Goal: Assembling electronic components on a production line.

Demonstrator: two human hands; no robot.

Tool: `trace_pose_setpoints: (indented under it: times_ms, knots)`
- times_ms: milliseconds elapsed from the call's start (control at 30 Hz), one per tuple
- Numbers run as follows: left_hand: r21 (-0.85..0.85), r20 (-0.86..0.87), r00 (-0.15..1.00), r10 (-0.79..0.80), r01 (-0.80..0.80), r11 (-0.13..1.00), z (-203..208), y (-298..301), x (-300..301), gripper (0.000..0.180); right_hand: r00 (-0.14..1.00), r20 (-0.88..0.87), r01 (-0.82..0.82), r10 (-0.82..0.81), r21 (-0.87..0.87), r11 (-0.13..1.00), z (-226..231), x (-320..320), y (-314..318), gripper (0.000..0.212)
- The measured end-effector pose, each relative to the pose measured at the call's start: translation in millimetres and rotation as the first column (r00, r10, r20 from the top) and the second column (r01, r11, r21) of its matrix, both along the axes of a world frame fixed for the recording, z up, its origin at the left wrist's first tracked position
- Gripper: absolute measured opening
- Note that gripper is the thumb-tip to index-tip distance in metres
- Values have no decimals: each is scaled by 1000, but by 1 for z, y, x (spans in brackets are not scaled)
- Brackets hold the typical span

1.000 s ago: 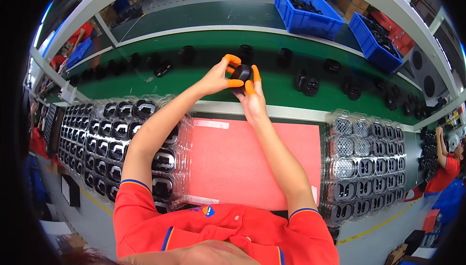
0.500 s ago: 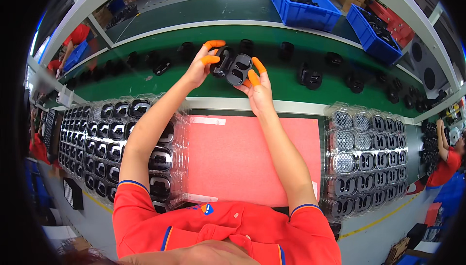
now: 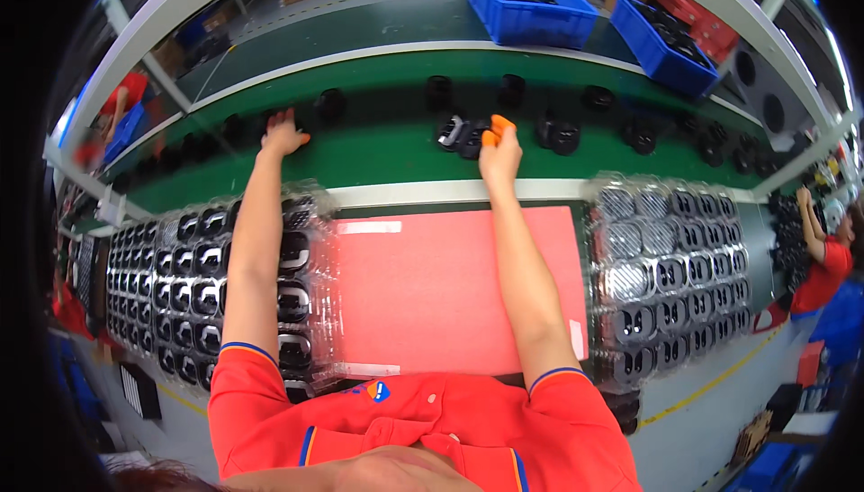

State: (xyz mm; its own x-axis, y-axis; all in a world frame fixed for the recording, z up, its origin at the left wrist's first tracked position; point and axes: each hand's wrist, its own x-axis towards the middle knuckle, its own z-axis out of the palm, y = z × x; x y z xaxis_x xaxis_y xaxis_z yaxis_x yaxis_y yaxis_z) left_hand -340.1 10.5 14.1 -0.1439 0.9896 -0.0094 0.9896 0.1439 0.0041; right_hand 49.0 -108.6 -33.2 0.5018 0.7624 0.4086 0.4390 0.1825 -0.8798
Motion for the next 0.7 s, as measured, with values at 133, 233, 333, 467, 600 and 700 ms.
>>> trace_pose_setpoints:
  times_ms: [133, 233, 333, 467, 600, 700]
  knots:
    - [-145, -53, 998, -17, 9, 989, -14, 6, -12, 84, 997, -37, -52, 65, 280, 959, 39, 20, -16, 28]
    - [-88, -2, 997, -83, 83, 993, -14, 13, -19, 84, 940, 291, -199, 180, 38, 979, 89, 75, -41, 27]
    - [-14, 111, 979, -169, 171, 985, -8, 10, -3, 89, 671, 671, -253, 314, -190, 949, 135, 128, -94, 36]
    - [313, 595, 727, -344, 185, 932, -16, 23, -25, 67, 481, 500, -154, 720, -760, 631, 138, 202, -170, 62]
    - [40, 991, -113, -75, -281, 959, 23, 11, -4, 35, 479, 682, 302, 552, -719, 627, 125, 245, -252, 85]
    - [-148, 788, -613, -56, -278, 949, 24, 27, -28, 19, 547, 699, 209, 461, -647, 734, 110, 263, -269, 77]
